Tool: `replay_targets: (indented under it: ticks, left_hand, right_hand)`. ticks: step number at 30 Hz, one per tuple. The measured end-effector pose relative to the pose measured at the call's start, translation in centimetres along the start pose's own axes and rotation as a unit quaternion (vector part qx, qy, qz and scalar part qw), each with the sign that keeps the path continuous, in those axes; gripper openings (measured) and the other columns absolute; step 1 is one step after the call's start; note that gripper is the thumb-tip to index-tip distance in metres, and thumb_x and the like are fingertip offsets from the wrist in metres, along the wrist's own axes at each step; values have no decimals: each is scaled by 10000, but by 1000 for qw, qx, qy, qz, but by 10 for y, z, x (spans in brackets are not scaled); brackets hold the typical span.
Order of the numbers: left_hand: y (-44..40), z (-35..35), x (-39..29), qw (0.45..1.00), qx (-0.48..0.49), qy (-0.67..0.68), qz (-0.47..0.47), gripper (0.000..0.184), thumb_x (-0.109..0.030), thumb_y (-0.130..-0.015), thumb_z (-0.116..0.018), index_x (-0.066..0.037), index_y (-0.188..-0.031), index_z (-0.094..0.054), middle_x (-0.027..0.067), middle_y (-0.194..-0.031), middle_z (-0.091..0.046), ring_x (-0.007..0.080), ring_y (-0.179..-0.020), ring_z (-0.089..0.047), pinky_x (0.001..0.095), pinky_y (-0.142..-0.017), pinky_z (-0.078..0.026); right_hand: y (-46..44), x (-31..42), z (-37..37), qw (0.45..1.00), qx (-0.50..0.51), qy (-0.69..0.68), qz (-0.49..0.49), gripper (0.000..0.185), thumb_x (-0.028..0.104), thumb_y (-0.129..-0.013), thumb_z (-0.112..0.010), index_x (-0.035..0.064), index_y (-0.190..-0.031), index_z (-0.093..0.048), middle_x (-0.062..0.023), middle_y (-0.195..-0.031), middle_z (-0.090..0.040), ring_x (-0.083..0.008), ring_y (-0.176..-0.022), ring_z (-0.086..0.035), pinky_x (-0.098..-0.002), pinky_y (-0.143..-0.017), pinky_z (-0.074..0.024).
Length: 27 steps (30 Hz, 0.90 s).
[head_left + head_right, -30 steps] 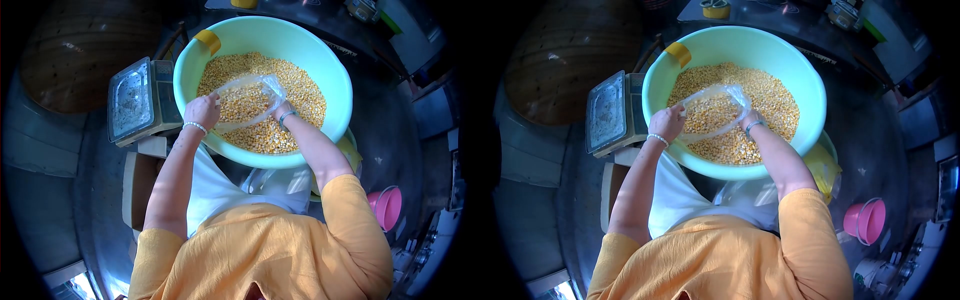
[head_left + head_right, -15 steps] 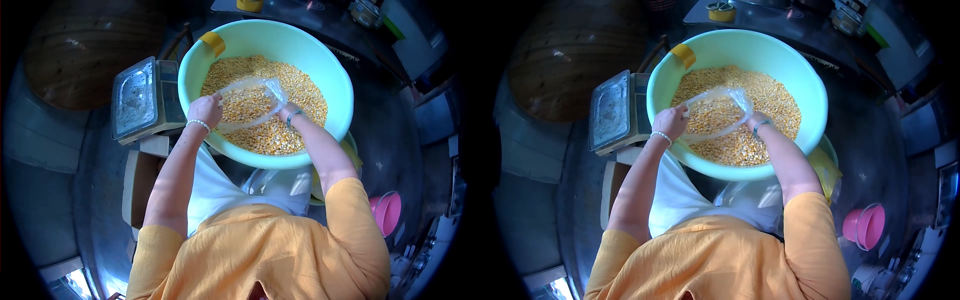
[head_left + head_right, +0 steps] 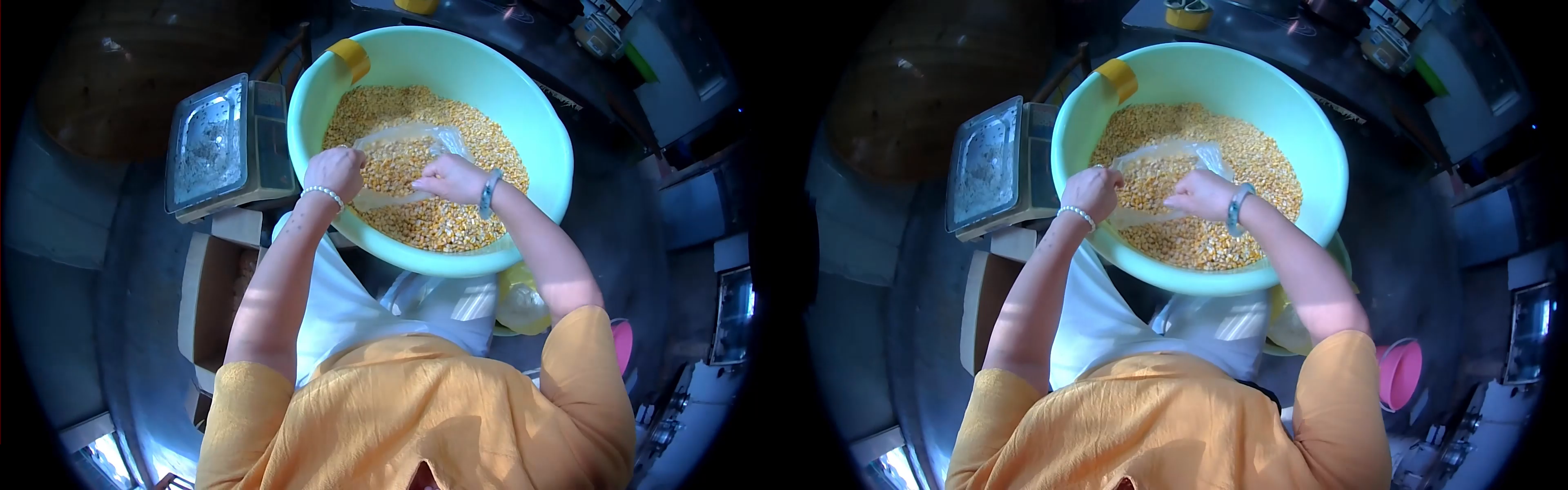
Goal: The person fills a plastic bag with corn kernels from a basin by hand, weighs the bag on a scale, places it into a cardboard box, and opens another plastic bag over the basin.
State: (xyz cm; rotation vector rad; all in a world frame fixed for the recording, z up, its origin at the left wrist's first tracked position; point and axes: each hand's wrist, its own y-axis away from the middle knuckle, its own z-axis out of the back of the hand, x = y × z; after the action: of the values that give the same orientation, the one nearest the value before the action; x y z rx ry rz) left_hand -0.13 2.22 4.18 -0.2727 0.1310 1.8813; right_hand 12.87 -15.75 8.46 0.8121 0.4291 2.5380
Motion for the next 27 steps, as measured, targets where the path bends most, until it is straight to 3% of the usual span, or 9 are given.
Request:
replay_targets:
  ticks: [3,6,10,16,19,22,25,27]
  left_hand:
    - [0,-1,0,1000,-8,10,8,242,-66,-730,-484,-133,-853,-682,110,-808,-648,261,-812,-621,364,-745,-480]
    - [1,3,0,1000,-8,25,16,250,-66,-730,-484,-133,-864,-685,113,-811,-651,260,-810,-623,362,-749,-481]
    - [0,1,2,999,-13,33,20,253,-74,-738,-479,-132,-871,-687,113,-799,-653,260,-802,-625,364,-746,-484]
    - [-1,-1,3,999,-23,32,19,250,-80,-744,-472,-128,-856,-691,119,-798,-654,265,-792,-628,366,-744,-487]
    - [0,4,1,999,-11,34,20,249,-86,-746,-470,-125,-855,-690,123,-797,-654,268,-791,-628,369,-743,-488]
    - [0,3,0,999,-13,32,24,230,-110,-750,-478,-123,-844,-688,123,-789,-655,270,-785,-627,375,-736,-488]
    - [-2,0,-1,998,-17,52,28,157,-97,-712,-524,-78,-784,-662,145,-772,-638,292,-789,-618,393,-719,-486]
    - [-1,5,-2,999,6,46,18,176,-136,-719,-547,-89,-846,-660,143,-799,-640,291,-809,-616,395,-728,-482]
  right_hand:
    - [-32,20,-3,998,-49,-49,-5,352,344,-842,-549,31,-713,-646,-169,-689,-624,-230,-645,-601,-344,-654,-472]
    - [-85,4,-18,995,-93,-1,-42,391,370,-830,-566,-1,-727,-630,-121,-624,-611,-223,-567,-559,-331,-608,-461]
    - [-127,-14,-41,974,-199,-10,-107,385,379,-800,-575,4,-775,-657,-145,-681,-634,-241,-632,-612,-331,-660,-482]
    - [-129,-7,-38,983,-149,-55,-87,319,297,-824,-531,0,-843,-647,-130,-681,-634,-239,-572,-602,-340,-637,-493]
    - [-123,-10,-28,983,-124,-72,-118,277,205,-783,-556,39,-989,-637,-192,-979,-622,-313,-923,-596,-367,-835,-459]
    - [-100,-18,-19,984,-170,-17,-53,271,156,-772,-538,60,-1002,-643,-192,-998,-617,-311,-927,-596,-368,-841,-456]
    - [-72,-18,-10,977,-199,65,-39,272,115,-774,-518,80,-1011,-648,-189,-1025,-610,-310,-939,-593,-367,-851,-453]
    - [-57,-21,-3,976,-175,115,-62,306,81,-803,-461,74,-1074,-603,-179,-993,-621,-321,-922,-589,-398,-838,-457]
